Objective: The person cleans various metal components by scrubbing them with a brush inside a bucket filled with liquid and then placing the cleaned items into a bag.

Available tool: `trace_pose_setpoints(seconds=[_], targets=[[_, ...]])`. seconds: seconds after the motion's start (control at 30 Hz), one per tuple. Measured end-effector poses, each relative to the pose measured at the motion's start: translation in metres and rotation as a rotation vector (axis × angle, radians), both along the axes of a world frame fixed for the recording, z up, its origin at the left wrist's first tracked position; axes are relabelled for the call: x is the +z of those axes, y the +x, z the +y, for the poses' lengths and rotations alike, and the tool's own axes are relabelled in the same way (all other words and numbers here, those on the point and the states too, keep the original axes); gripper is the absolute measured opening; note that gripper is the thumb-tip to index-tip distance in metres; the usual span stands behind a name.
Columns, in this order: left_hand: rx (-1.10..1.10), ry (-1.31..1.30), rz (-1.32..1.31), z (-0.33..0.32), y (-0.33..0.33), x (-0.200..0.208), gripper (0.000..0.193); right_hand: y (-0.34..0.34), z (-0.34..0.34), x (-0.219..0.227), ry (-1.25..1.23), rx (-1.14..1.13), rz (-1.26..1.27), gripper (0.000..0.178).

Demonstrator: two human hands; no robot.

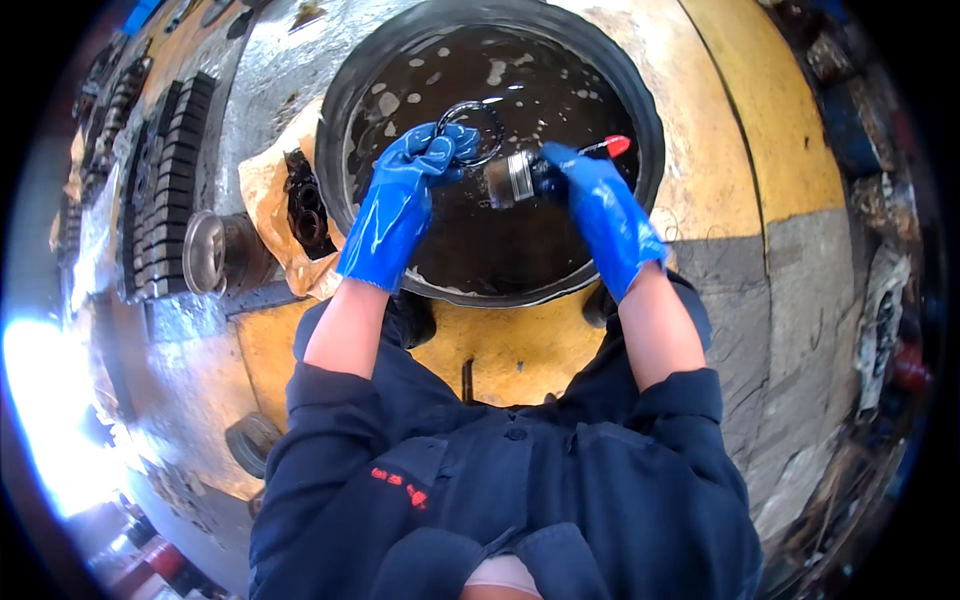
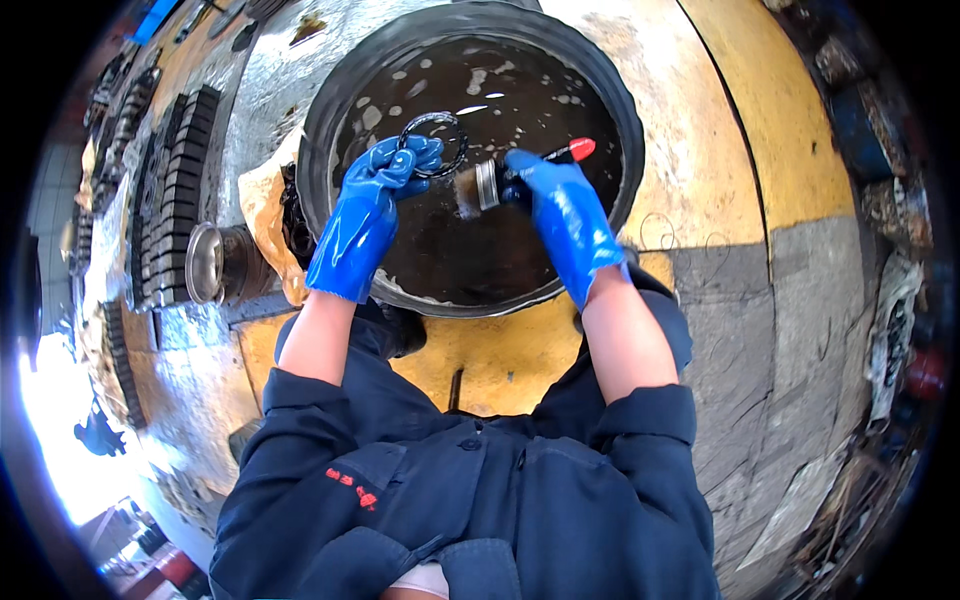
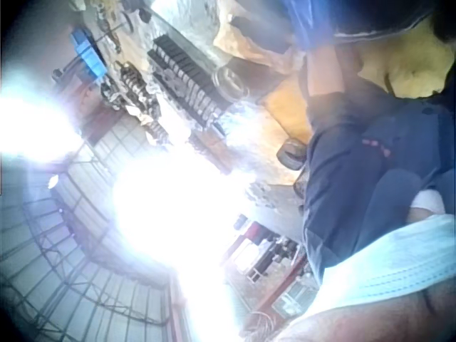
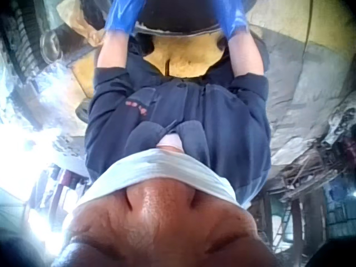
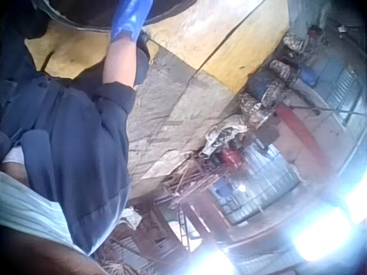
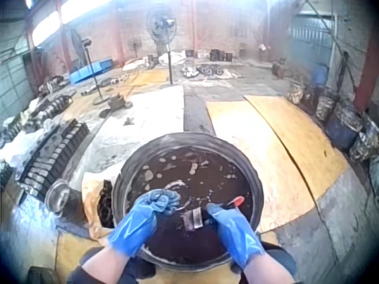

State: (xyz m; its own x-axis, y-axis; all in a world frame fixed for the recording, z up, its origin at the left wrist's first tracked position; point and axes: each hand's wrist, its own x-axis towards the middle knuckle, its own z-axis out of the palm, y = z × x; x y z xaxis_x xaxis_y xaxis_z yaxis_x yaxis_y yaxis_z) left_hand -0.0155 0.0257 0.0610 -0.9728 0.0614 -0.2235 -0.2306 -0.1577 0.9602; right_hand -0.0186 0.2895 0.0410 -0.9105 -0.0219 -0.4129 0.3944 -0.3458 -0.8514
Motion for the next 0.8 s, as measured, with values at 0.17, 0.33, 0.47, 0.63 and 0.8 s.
trace_pose_setpoints(seconds=[0.17,0.33,0.47,0.63,0.8], targets=[[0.033,0.017,-0.099,-0.001,-0.004,0.018,0.030,0.012,-0.006,0.044,0.274,-0.002,0.187,0.020],[0.062,0.038,-0.078,-0.010,-0.007,0.014,0.028,0.002,-0.021,0.061,0.467,-0.004,0.240,0.019],[0.042,-0.021,-0.063,-0.017,-0.003,0.015,0.028,-0.003,-0.022,0.019,0.646,0.098,0.316,0.021],[-0.078,-0.095,-0.052,-0.021,-0.002,0.014,0.037,-0.012,-0.028,-0.011,0.682,0.203,0.303,0.024],[-0.016,-0.192,-0.081,-0.021,0.008,0.023,0.036,-0.023,-0.028,-0.021,0.780,0.229,0.323,0.031]])
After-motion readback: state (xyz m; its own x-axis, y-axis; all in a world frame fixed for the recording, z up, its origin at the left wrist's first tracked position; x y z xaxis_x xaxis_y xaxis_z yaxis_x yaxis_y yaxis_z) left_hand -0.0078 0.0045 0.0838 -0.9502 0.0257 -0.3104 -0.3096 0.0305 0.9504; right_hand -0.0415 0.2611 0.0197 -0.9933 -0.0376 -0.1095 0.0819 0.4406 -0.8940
